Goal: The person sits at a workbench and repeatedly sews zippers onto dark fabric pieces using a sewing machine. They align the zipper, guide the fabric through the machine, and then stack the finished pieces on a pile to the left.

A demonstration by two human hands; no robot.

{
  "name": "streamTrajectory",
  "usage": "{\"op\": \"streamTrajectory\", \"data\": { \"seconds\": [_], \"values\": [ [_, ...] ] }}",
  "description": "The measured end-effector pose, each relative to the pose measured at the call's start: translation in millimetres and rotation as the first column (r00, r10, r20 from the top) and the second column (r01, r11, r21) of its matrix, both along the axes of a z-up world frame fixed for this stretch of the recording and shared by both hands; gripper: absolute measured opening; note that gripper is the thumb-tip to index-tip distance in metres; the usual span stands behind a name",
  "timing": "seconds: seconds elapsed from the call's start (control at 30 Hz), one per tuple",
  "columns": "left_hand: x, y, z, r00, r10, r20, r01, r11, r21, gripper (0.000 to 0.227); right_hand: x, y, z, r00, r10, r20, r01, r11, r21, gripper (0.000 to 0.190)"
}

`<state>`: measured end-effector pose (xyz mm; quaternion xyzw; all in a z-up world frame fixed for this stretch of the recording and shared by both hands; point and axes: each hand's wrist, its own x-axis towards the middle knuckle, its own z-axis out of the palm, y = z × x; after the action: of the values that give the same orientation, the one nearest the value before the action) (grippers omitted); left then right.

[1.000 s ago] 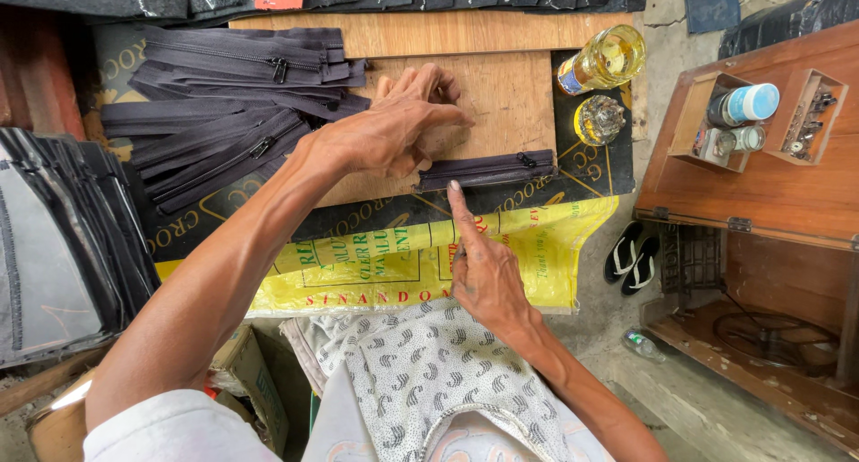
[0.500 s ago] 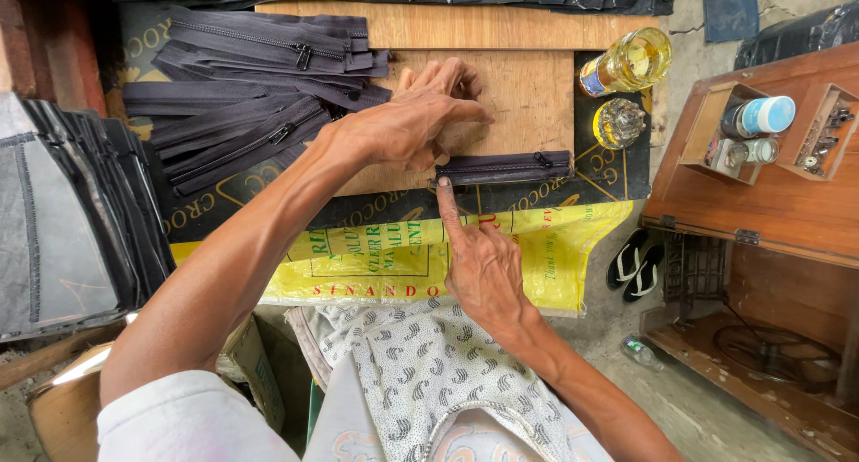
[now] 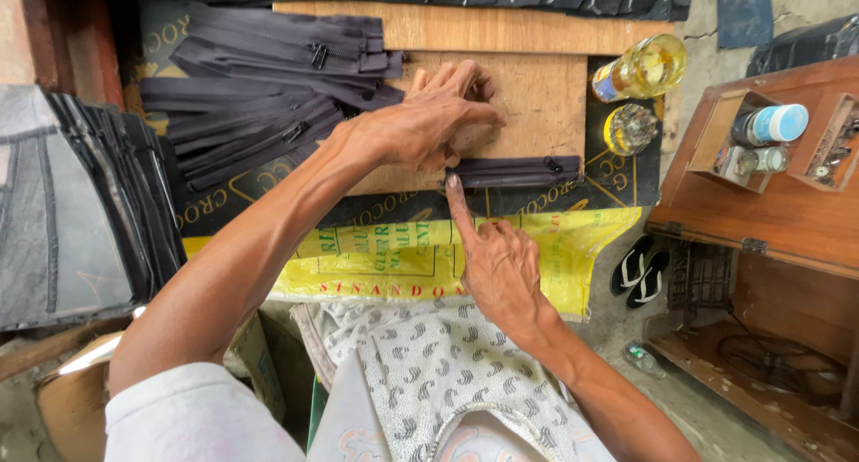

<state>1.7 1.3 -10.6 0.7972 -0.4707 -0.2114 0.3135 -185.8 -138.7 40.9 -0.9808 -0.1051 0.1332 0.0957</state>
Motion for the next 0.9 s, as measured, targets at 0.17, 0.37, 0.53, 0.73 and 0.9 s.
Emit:
{"op": "streamTrajectory", "data": {
  "seconds": [0.17, 0.37, 0.53, 0.73, 0.9],
  "values": [
    [-3, 0, 0, 1.000, 0.008, 0.013, -0.008, 1.000, -0.019, 0.093, -3, -11, 1, 0.996, -0.006, 0.093, -0.014, 0.978, 0.206, 0.090],
    [-1, 1, 0, 1.000, 0.010, -0.015, -0.010, 0.999, -0.038, 0.090, 4, -3, -3, 0.995, -0.095, -0.038, 0.102, 0.949, 0.298, 0.099],
    [-6, 0, 8, 0.999, 0.030, 0.014, -0.029, 0.999, -0.042, 0.087, -2, 6, 5, 0.952, -0.157, -0.264, 0.262, 0.863, 0.433, 0.105],
    [-33, 5, 24, 0.971, 0.125, 0.203, -0.109, 0.990, -0.089, 0.037, -5, 4, 5, 0.991, -0.120, -0.066, 0.136, 0.927, 0.350, 0.080],
    [-57, 11, 26, 0.919, 0.154, 0.362, -0.128, 0.987, -0.094, 0.013, 6, -58, 33, 0.904, -0.425, 0.051, 0.320, 0.749, 0.579, 0.049]
  ]
}}
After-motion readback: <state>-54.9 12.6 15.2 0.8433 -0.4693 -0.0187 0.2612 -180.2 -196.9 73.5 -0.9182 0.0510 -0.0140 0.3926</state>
